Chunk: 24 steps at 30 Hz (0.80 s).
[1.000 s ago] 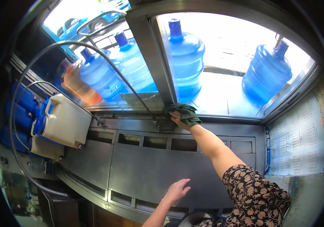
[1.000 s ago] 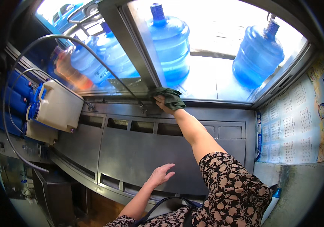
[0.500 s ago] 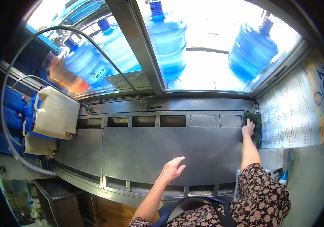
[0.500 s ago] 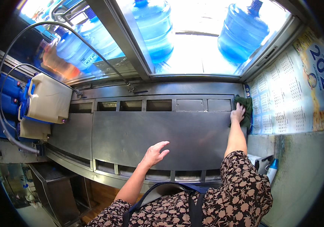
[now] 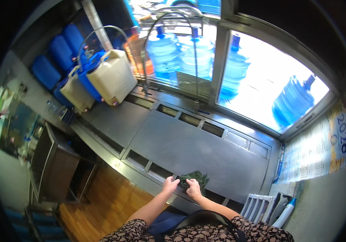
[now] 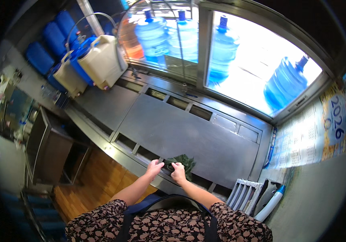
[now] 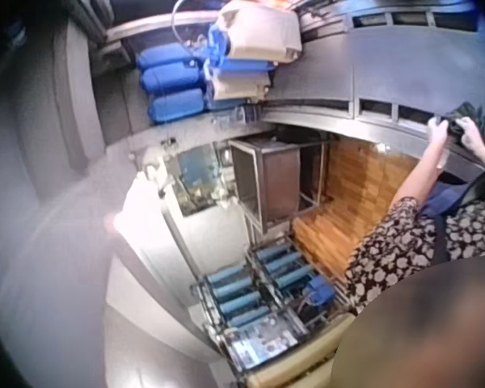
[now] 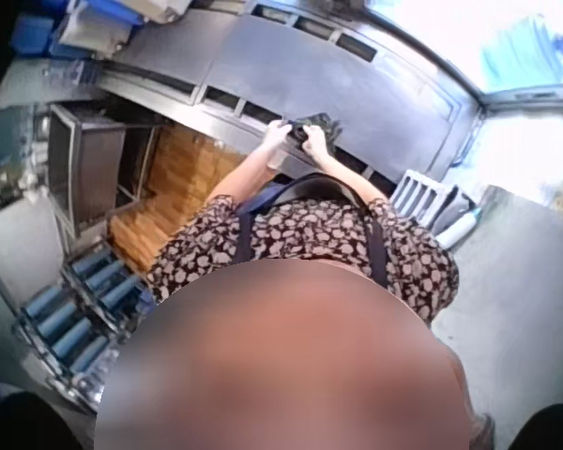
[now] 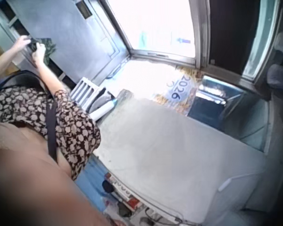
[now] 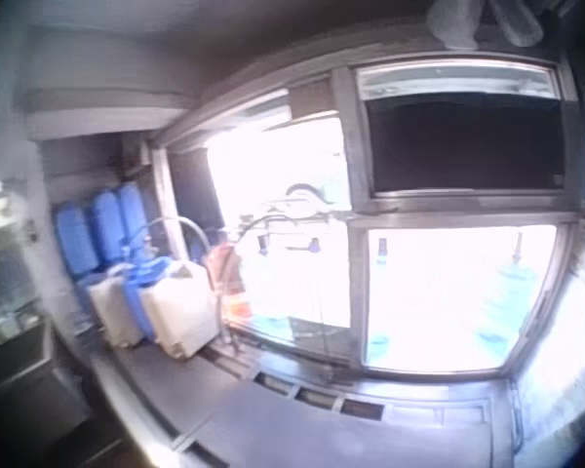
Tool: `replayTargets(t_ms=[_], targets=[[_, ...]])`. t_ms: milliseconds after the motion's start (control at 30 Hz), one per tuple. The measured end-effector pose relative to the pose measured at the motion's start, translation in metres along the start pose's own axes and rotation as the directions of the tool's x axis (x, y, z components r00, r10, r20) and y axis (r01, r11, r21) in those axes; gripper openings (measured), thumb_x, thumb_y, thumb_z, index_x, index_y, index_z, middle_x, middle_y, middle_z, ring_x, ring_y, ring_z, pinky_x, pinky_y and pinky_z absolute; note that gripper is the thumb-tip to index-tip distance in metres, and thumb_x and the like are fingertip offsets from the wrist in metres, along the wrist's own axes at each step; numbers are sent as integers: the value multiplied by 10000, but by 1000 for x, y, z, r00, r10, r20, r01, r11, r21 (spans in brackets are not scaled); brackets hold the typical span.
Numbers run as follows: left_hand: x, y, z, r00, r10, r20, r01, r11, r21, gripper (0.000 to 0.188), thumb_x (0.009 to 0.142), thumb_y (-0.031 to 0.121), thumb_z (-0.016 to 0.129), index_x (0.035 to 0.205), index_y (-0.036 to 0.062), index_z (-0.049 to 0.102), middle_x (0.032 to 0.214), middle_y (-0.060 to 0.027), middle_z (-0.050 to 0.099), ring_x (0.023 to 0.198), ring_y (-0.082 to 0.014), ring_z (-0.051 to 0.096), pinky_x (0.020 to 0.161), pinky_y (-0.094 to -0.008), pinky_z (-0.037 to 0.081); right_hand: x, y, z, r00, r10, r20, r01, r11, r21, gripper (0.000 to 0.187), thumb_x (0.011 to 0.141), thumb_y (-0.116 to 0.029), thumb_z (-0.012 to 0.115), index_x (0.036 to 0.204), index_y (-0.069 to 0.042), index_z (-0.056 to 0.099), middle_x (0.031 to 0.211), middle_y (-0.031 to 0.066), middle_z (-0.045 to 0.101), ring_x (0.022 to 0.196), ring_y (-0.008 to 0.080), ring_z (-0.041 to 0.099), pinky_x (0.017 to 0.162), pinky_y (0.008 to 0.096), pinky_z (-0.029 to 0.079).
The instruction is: The person wipes a glass window and a metal counter with a green cloth, then rinses the cloth at a sink and repeats the wiping. The person also moves several large water containers on the counter and places a small cup and a bottle cap on the surface.
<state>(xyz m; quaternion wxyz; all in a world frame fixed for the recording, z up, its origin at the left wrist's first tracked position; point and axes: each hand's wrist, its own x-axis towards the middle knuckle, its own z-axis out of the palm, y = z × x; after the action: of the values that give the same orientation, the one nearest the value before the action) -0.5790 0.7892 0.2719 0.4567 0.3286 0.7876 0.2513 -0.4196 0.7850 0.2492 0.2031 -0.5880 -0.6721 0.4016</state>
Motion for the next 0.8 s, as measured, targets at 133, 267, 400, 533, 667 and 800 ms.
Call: replayTargets(t_ms=[133, 267, 400, 533, 667, 800], targets=[[-30, -21, -46, 886, -339, 316, 443, 822, -359, 731, 747, 682, 677, 1088, 38, 617, 1094, -137, 624, 992, -211, 565, 862, -395, 452, -7, -54, 3, 986, -142, 84, 99, 917, 387, 588, 738, -40, 582, 1325, -39, 552, 1220, 155, 563, 1164, 263, 545, 1006, 315, 418], [-60, -18, -74, 963, 4, 268, 163, 785, -598, 704, 810, 644, 648, 1106, 5, 641, 1042, -112, 653, 938, -197, 619, 792, -313, 490, -19, -105, -10, 916, -320, 243, 102, 771, 629, 575, 758, -42, 639, 1327, -31, 557, 1297, 69, 494, 1198, 178, 486, 1002, 281, 397], [-66, 3, -116, 955, 293, -55, -291, 956, 44, 593, 888, 501, 589, 782, -77, 662, 751, -269, 658, 726, -390, 666, 649, -457, 487, -16, -118, -18, 926, -322, 198, 37, 600, 799, 437, 793, 1, 647, 1229, -11, 630, 1146, 55, 594, 1085, 144, 549, 937, 269, 438], [-88, 30, -164, 904, 423, 64, -414, 830, 373, 512, 913, 471, 567, 874, -29, 666, 806, -277, 642, 824, -458, 626, 698, -489, 481, 4, -118, 4, 990, 96, 108, -144, 634, 759, 102, 872, -93, 644, 966, -60, 666, 880, -20, 642, 795, 67, 575, 730, 221, 470], [-97, 47, -219, 811, 480, 335, -419, 876, -239, 564, 927, 512, 550, 882, -40, 656, 745, -238, 637, 723, -346, 646, 678, -395, 495, 3, -156, 51, 945, 248, 212, -291, 345, 892, 393, 920, -348, 639, 1210, -92, 570, 1065, 16, 622, 978, 116, 569, 873, 271, 463], [-78, 49, -277, 878, 418, 234, -470, 847, 249, 582, 915, 542, 554, 814, -16, 687, 824, -249, 656, 747, -362, 646, 688, -378, 505, -35, -223, 89, 826, 0, 563, -561, 90, 823, 668, 910, -578, 504, 1432, -171, 412, 1438, 91, 457, 1319, 236, 429, 1077, 503, 360]])
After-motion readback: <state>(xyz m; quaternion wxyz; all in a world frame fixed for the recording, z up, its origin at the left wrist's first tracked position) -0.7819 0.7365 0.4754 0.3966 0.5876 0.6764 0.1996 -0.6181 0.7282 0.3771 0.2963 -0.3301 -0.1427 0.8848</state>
